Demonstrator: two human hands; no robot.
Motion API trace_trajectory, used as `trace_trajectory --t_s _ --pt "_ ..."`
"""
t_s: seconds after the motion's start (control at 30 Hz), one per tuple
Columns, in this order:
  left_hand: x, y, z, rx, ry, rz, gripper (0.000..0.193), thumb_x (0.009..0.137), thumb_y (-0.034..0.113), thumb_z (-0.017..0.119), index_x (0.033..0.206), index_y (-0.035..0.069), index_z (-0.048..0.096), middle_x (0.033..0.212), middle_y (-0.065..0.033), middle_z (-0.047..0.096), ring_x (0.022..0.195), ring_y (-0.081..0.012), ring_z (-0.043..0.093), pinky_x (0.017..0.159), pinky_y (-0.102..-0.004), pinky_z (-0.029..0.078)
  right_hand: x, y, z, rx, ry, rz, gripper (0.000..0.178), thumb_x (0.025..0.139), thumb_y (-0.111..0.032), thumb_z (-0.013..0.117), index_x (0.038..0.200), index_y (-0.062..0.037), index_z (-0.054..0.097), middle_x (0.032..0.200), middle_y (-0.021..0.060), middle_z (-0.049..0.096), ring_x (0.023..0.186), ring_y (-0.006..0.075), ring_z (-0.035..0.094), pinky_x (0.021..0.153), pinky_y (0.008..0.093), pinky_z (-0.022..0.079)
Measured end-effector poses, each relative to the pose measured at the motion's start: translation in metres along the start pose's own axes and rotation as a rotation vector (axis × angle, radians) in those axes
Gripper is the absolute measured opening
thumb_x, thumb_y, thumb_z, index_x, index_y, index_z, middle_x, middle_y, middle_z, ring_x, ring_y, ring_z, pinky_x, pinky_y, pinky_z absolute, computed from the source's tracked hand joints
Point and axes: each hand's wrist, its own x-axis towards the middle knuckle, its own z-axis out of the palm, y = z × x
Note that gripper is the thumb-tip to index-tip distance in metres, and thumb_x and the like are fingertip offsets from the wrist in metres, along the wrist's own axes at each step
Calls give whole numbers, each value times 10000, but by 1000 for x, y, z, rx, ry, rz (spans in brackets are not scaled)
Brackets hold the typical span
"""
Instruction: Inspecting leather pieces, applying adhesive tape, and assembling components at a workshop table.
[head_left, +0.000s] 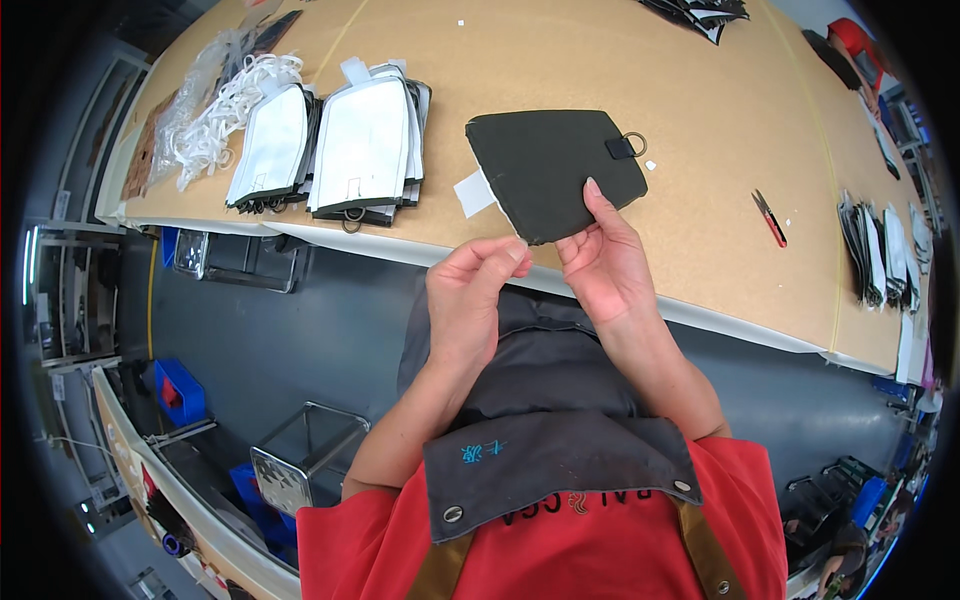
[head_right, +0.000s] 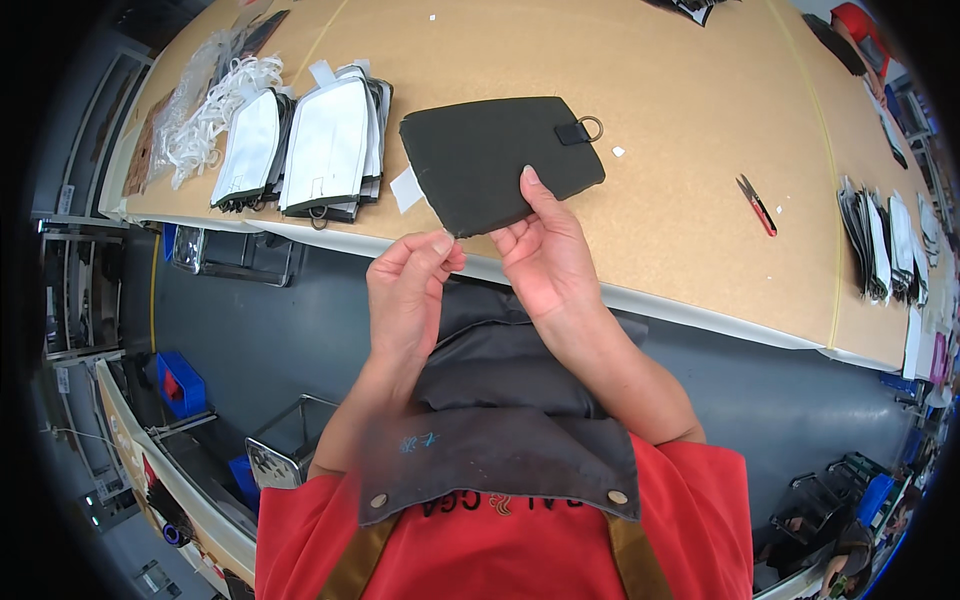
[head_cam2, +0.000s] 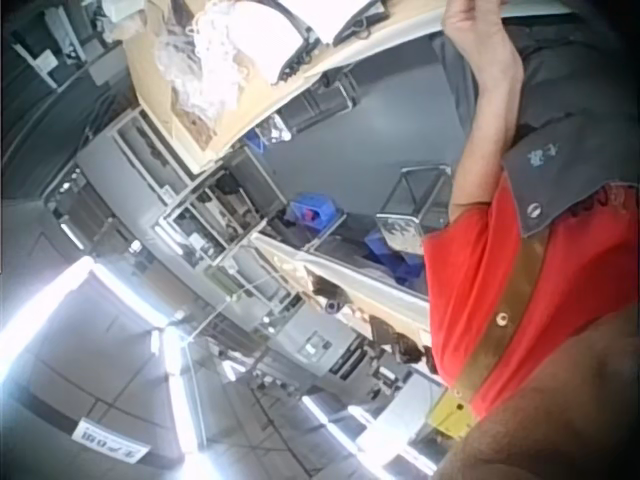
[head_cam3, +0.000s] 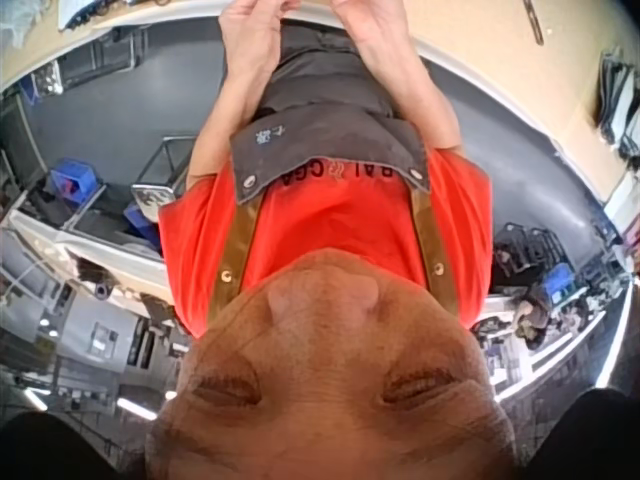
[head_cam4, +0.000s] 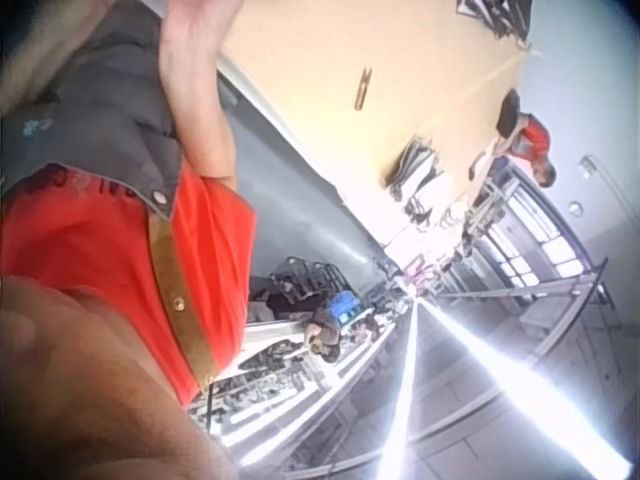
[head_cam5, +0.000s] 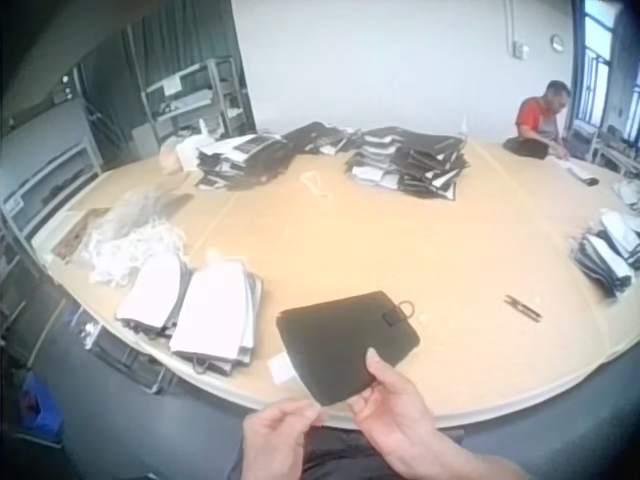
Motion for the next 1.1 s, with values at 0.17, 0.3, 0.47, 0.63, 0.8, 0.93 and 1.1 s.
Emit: trace_trajectory --t_s 0.17,0.3,0.47,0.63,0.8,0.93,1.1 --pt "8 0 6 84 62 45 189 896 77 690 1033 -52 684 915 -110 696 818 -147 637 768 -276 509 5 -1 5 74 12 7 178 945 -86 627 1104 -18 586 1123 86 658 1075 192 649 974 330 552" --pt "8 -11 10 223 93 192 183 883 35 699 1042 -55 694 929 -96 699 808 -123 635 749 -253 512 8 1 6 66 26 10 242 953 -135 629 1147 -18 544 1169 98 613 1117 204 616 1034 354 502" --pt "10 -12 7 438 91 293 139 871 11 707 1000 -41 718 929 -85 700 809 -108 629 750 -240 507 8 4 0 95 22 36 241 948 -130 634 1143 -19 546 1164 100 617 1117 206 616 1030 358 506" --pt "9 -15 4 523 56 396 123 886 11 691 993 -42 721 957 -86 692 830 -102 625 757 -220 486 6 2 -1 109 24 42 237 947 -124 634 1140 -17 548 1154 103 623 1110 208 620 1026 364 507" --pt "12 -15 -1 530 76 401 158 877 30 703 1013 -49 714 954 -71 674 810 -75 588 716 -204 464 0 4 -2 167 7 85 170 929 -58 638 1081 -5 582 1107 103 664 1064 210 654 972 338 554" --pt "5 -6 9 548 47 396 161 866 35 716 1010 -37 717 959 -73 676 830 -92 609 728 -220 478 9 0 -2 140 34 39 234 942 -115 638 1133 -11 552 1158 98 632 1112 219 623 1035 376 498" --pt "9 -12 3 566 53 448 146 883 -22 684 1024 -37 717 990 -68 666 807 -53 580 683 -176 461 7 7 -8 142 1 74 234 938 -106 642 1132 -11 553 1155 103 634 1115 218 622 1044 384 493"
